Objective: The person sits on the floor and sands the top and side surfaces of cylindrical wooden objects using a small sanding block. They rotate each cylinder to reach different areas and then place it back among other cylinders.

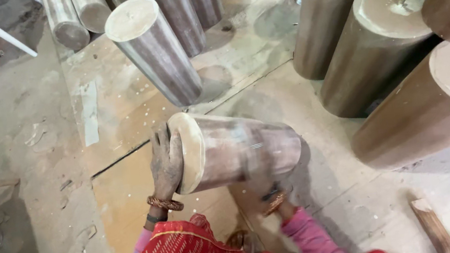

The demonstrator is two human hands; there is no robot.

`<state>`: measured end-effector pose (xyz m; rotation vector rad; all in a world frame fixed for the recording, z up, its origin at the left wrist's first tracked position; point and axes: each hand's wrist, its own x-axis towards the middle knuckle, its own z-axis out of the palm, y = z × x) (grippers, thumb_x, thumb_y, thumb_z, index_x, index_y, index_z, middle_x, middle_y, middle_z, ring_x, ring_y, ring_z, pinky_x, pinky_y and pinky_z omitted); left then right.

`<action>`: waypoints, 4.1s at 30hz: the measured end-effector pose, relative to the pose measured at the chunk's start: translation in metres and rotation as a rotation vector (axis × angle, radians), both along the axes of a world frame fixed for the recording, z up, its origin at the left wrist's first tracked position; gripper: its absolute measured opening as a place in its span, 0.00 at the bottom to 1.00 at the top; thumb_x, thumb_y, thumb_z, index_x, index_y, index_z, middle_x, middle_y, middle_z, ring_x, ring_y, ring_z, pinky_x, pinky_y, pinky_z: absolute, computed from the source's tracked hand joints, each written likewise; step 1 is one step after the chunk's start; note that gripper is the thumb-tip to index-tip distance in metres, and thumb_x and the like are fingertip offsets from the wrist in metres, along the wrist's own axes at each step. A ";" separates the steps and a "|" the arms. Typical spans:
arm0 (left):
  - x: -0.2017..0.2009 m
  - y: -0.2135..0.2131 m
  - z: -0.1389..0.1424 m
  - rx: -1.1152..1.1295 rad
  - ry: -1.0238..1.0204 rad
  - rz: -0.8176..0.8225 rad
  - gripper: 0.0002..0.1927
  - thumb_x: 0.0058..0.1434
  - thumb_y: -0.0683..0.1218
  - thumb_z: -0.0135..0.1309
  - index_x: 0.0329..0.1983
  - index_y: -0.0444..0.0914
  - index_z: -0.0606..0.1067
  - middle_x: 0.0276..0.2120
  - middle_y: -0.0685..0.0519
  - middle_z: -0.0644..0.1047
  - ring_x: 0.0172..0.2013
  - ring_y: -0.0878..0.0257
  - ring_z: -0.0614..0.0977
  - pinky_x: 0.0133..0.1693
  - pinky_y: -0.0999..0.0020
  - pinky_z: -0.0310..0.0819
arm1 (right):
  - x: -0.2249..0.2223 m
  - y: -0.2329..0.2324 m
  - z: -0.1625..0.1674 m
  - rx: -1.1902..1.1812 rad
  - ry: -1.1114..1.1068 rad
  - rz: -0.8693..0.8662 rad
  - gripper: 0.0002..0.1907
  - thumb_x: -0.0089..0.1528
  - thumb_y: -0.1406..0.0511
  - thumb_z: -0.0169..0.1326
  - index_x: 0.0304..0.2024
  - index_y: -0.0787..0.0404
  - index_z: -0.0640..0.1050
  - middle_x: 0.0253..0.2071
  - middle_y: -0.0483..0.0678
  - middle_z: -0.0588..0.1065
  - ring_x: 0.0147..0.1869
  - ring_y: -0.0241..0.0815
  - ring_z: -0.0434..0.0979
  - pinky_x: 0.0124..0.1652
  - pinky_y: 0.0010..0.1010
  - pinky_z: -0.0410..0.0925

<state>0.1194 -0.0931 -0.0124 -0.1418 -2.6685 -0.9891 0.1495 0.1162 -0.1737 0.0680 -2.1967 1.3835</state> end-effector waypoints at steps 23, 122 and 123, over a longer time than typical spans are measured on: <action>0.011 -0.006 -0.016 -0.384 0.306 -0.092 0.22 0.73 0.47 0.42 0.68 0.35 0.64 0.63 0.32 0.66 0.58 0.32 0.72 0.55 0.48 0.71 | 0.020 -0.059 0.045 -0.028 0.110 0.157 0.22 0.69 0.67 0.43 0.66 0.65 0.70 0.64 0.58 0.71 0.68 0.53 0.69 0.67 0.38 0.59; -0.002 -0.034 -0.029 0.047 -0.005 0.034 0.26 0.72 0.50 0.34 0.69 0.33 0.62 0.60 0.34 0.66 0.57 0.35 0.71 0.57 0.47 0.66 | -0.034 0.092 -0.067 -0.402 -0.128 -0.104 0.25 0.74 0.62 0.36 0.71 0.66 0.64 0.71 0.56 0.67 0.74 0.51 0.64 0.72 0.39 0.53; -0.002 -0.036 -0.031 0.048 -0.005 0.043 0.26 0.71 0.49 0.34 0.69 0.32 0.62 0.60 0.33 0.65 0.58 0.34 0.70 0.57 0.47 0.64 | -0.036 0.081 -0.068 -0.369 -0.048 -0.155 0.25 0.73 0.62 0.40 0.70 0.66 0.64 0.71 0.57 0.67 0.74 0.52 0.64 0.72 0.39 0.54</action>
